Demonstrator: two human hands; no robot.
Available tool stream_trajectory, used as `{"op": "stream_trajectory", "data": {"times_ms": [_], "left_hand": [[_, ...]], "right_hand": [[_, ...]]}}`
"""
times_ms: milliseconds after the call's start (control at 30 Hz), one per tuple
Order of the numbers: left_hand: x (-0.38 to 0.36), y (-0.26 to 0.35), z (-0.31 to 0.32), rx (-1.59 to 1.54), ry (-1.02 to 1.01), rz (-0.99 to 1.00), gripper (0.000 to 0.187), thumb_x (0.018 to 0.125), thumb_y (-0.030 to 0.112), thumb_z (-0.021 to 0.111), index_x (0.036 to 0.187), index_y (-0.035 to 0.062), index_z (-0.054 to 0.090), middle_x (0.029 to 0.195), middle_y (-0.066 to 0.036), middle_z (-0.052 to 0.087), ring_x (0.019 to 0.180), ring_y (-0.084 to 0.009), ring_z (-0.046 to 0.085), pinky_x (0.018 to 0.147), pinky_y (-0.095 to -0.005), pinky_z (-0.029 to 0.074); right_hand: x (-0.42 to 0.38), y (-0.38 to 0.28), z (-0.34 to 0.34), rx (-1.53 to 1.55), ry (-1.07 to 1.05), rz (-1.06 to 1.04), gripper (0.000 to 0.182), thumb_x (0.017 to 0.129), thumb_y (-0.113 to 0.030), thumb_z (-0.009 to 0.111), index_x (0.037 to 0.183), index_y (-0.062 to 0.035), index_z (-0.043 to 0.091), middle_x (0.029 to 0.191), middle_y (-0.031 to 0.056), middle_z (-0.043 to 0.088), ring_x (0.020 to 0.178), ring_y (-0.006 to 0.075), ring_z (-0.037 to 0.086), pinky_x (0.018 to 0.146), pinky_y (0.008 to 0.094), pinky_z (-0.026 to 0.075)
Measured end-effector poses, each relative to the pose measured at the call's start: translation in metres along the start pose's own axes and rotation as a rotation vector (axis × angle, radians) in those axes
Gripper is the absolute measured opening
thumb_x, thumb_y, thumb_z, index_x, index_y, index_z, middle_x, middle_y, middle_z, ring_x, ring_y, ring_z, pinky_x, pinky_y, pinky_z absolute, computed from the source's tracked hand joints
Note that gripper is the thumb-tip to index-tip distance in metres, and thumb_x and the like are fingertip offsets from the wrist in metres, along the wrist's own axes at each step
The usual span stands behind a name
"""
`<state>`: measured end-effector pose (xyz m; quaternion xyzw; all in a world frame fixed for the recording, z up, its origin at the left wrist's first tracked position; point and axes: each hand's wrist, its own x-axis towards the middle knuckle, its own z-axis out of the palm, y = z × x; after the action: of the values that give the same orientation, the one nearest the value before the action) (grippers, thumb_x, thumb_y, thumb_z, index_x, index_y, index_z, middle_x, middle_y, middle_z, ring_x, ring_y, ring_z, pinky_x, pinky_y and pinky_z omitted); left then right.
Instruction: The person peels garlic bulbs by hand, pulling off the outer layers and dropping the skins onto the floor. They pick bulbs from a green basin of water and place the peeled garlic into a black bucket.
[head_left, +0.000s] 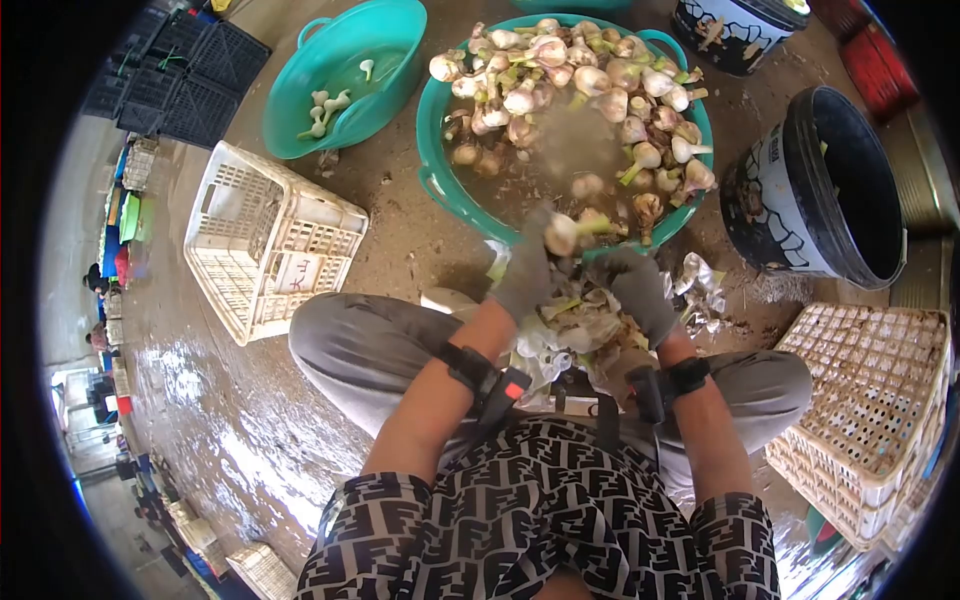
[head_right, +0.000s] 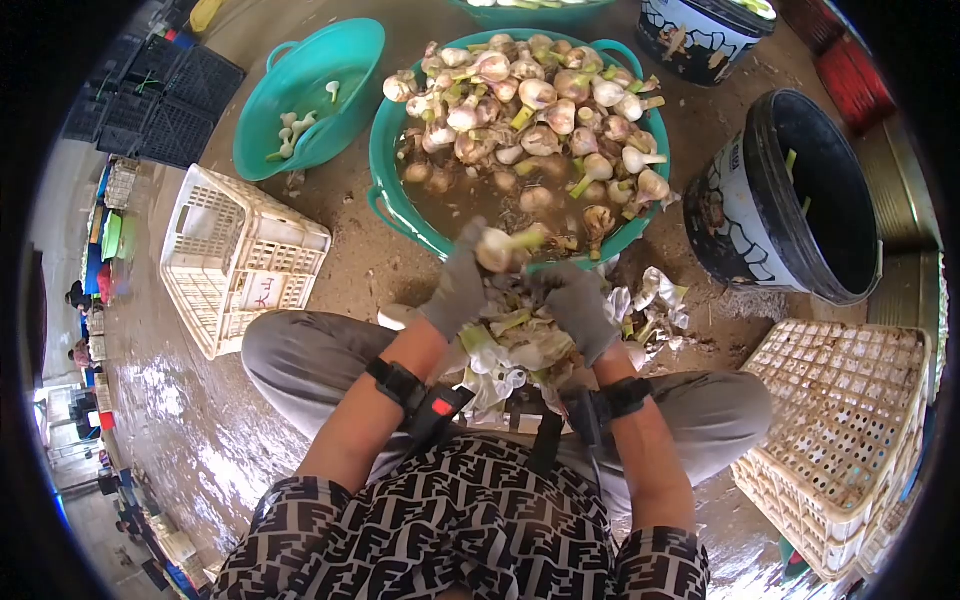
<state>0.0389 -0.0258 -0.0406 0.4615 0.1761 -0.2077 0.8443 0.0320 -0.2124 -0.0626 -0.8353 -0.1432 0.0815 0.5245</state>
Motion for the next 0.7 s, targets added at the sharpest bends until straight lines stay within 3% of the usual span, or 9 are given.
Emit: {"op": "stream_trajectory", "data": {"times_ms": [67, 100, 267, 333, 400, 500, 567, 633, 700], "left_hand": [[0.007, 0.014, 0.001, 0.064, 0.057, 0.113, 0.037, 0.086, 0.051, 0.049, 0.083, 0.0139, 0.054, 0.067, -0.001, 0.054, 0.045, -0.0094, 0.045, 0.039, -0.0226, 0.034], [0.014, 0.018, -0.008, 0.114, -0.032, 0.012, 0.038, 0.085, 0.047, 0.052, 0.093, 0.0097, 0.056, 0.073, -0.003, 0.056, 0.052, -0.0103, 0.05, 0.043, -0.0233, 0.038], [0.008, 0.001, 0.004, 0.572, -0.021, 0.453, 0.041, 0.086, 0.034, 0.056, 0.114, 0.0052, 0.05, 0.087, -0.004, 0.056, 0.067, -0.0079, 0.053, 0.054, -0.0216, 0.045], [0.013, -0.015, 0.004, 0.616, -0.05, 0.587, 0.041, 0.086, 0.029, 0.057, 0.117, 0.0047, 0.049, 0.09, -0.003, 0.056, 0.07, -0.0073, 0.053, 0.056, -0.0212, 0.046], [0.014, -0.027, 0.003, 0.572, 0.003, 0.629, 0.037, 0.086, 0.027, 0.057, 0.115, 0.0042, 0.052, 0.088, -0.002, 0.057, 0.069, -0.0063, 0.052, 0.055, -0.0211, 0.045], [-0.011, -0.005, 0.019, 0.509, 0.072, 0.18, 0.036, 0.086, 0.029, 0.057, 0.111, 0.004, 0.055, 0.084, -0.001, 0.057, 0.068, -0.0069, 0.053, 0.054, -0.023, 0.045], [-0.007, -0.001, 0.018, 0.472, 0.124, 0.082, 0.032, 0.086, 0.033, 0.056, 0.102, 0.0054, 0.059, 0.078, 0.0, 0.056, 0.065, -0.0075, 0.054, 0.052, -0.0239, 0.045], [0.016, -0.02, 0.0, 0.211, 0.041, 0.108, 0.033, 0.087, 0.039, 0.053, 0.094, 0.0072, 0.059, 0.076, -0.001, 0.056, 0.062, -0.0098, 0.055, 0.05, -0.0243, 0.046], [0.02, -0.021, -0.008, -0.003, 0.051, -0.154, 0.039, 0.087, 0.047, 0.051, 0.091, 0.0088, 0.058, 0.077, -0.003, 0.058, 0.061, -0.0128, 0.057, 0.05, -0.0256, 0.05]], "right_hand": [[-0.01, 0.022, 0.008, 0.077, 0.036, 0.038, 0.024, 0.077, -0.003, 0.064, 0.1, 0.003, 0.061, 0.086, 0.0063, 0.064, 0.071, 0.0148, 0.059, 0.065, 0.022, 0.048], [-0.012, 0.027, 0.01, 0.116, 0.05, 0.058, 0.026, 0.076, -0.002, 0.065, 0.101, 0.0031, 0.06, 0.088, 0.0069, 0.064, 0.072, 0.0161, 0.06, 0.067, 0.0224, 0.048], [0.002, -0.01, 0.001, 0.784, -0.012, 0.232, 0.028, 0.075, -0.002, 0.067, 0.102, 0.0018, 0.06, 0.085, 0.0062, 0.064, 0.074, 0.0158, 0.06, 0.066, 0.0246, 0.05], [0.002, -0.001, 0.008, 0.695, 0.004, 0.13, 0.025, 0.077, -0.006, 0.065, 0.101, 0.0009, 0.06, 0.083, 0.0064, 0.063, 0.073, 0.0162, 0.06, 0.065, 0.0252, 0.051], [-0.002, 0.005, 0.018, 0.256, 0.111, -0.138, 0.02, 0.081, -0.009, 0.06, 0.099, 0.0001, 0.061, 0.08, 0.0069, 0.062, 0.071, 0.0172, 0.059, 0.064, 0.0256, 0.051], [-0.003, 0.008, 0.006, -0.479, 0.122, -0.441, 0.013, 0.073, -0.004, 0.064, 0.087, -0.0019, 0.064, 0.081, 0.0137, 0.062, 0.075, 0.0268, 0.06, 0.066, 0.0355, 0.048], [-0.002, 0.062, 0.03, -0.64, 0.094, -0.199, 0.014, 0.069, -0.004, 0.063, 0.083, -0.0027, 0.064, 0.081, 0.0166, 0.061, 0.075, 0.0335, 0.059, 0.066, 0.0395, 0.047], [0.003, -0.022, 0.015, 0.284, 0.231, 0.424, 0.011, 0.07, -0.004, 0.064, 0.081, -0.0021, 0.062, 0.075, 0.0153, 0.062, 0.067, 0.0313, 0.061, 0.06, 0.0359, 0.048], [0.0, 0.014, 0.026, -0.109, 0.299, -0.073, 0.017, 0.069, -0.004, 0.067, 0.086, -0.0024, 0.062, 0.074, 0.0147, 0.063, 0.065, 0.0284, 0.063, 0.059, 0.0341, 0.049]]}}
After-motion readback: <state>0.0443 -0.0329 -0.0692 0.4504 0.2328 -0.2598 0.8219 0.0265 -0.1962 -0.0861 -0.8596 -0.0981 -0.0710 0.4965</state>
